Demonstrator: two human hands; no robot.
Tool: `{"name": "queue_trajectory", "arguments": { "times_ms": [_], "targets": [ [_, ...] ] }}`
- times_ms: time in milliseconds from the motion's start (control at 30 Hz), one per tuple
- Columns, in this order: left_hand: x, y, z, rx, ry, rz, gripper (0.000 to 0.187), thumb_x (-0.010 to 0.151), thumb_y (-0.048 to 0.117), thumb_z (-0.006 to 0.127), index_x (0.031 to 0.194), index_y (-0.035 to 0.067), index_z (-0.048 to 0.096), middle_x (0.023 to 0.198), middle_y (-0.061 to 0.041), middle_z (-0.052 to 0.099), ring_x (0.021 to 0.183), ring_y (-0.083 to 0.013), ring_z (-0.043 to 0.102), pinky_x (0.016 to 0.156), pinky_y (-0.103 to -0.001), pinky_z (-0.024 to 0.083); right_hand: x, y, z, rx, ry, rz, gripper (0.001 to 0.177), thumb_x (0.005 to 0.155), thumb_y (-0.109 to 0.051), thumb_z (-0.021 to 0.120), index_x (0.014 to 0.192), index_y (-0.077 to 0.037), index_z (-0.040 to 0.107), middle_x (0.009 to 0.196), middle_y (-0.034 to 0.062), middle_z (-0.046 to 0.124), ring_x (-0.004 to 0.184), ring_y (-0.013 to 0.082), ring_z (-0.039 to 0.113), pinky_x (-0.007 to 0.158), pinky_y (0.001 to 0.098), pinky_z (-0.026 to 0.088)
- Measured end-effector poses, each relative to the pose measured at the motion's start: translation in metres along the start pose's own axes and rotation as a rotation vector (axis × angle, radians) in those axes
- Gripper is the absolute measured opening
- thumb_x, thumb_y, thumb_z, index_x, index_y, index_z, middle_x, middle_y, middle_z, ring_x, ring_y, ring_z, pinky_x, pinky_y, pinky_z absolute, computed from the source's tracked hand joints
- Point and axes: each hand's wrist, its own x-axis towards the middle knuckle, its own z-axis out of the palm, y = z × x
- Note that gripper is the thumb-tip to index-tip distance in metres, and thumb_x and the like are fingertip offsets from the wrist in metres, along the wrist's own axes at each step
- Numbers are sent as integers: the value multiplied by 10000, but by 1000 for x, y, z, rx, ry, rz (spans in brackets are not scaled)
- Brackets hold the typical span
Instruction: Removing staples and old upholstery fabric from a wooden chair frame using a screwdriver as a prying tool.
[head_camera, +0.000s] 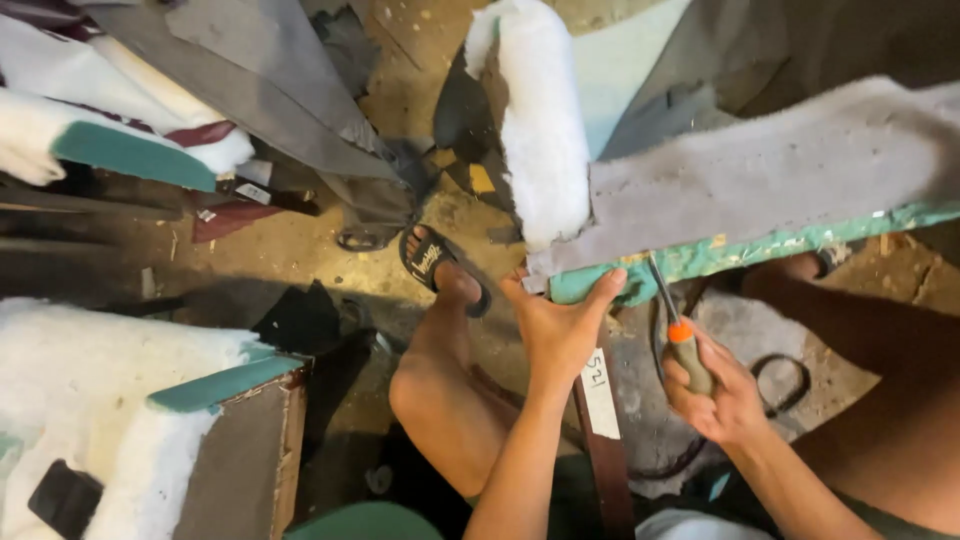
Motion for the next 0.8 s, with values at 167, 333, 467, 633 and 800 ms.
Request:
{"name": "queue_trajectory", "arguments": {
  "times_ms": [167,333,467,633,800],
  "targets": [
    [8,-15,5,12,58,74,1022,519,446,936,1275,11,403,1247,-299,565,1251,-418,563,1074,-495,418,71,48,-38,390,-466,210,545,998,-576,531,758,-97,438,469,-19,420,363,151,434,381,317,431],
    [2,9,-1,-19,30,15,1062,524,461,882,1336,35,345,1333,-202,543,1287,-304,539,1061,-425,427,4,-4,-8,-232,-51,-71,377,1017,-401,502,1096,-34,532,650,85,530,412,102,435,353,208,374],
    [-1,20,-1,34,-34,-264,1475,500,518,808,1546,55,-124,1665,-114,-7,1542,-242,56,1222,-422,178,-46,-61,71,-1482,342,-571,302,978,-40,619,1257,63,674,1061,156,703,910,175,636,839,277,483],
    [-4,22,0,42,11,-156,1301,492,513,806,1496,43,123,1526,-115,356,1411,-238,378,1121,-393,382,-65,-76,115,-2029,277,-928,229,995,-51,732,1209,20,775,1038,121,736,819,169,667,703,269,487],
    [-5,21,0,4,17,-96,1101,478,473,818,1382,61,344,1359,-105,588,1279,-226,570,1051,-373,467,-77,-98,152,-2581,329,-944,270,1035,-306,740,1303,-290,763,1034,-98,695,729,115,675,549,255,478]
  ]
}}
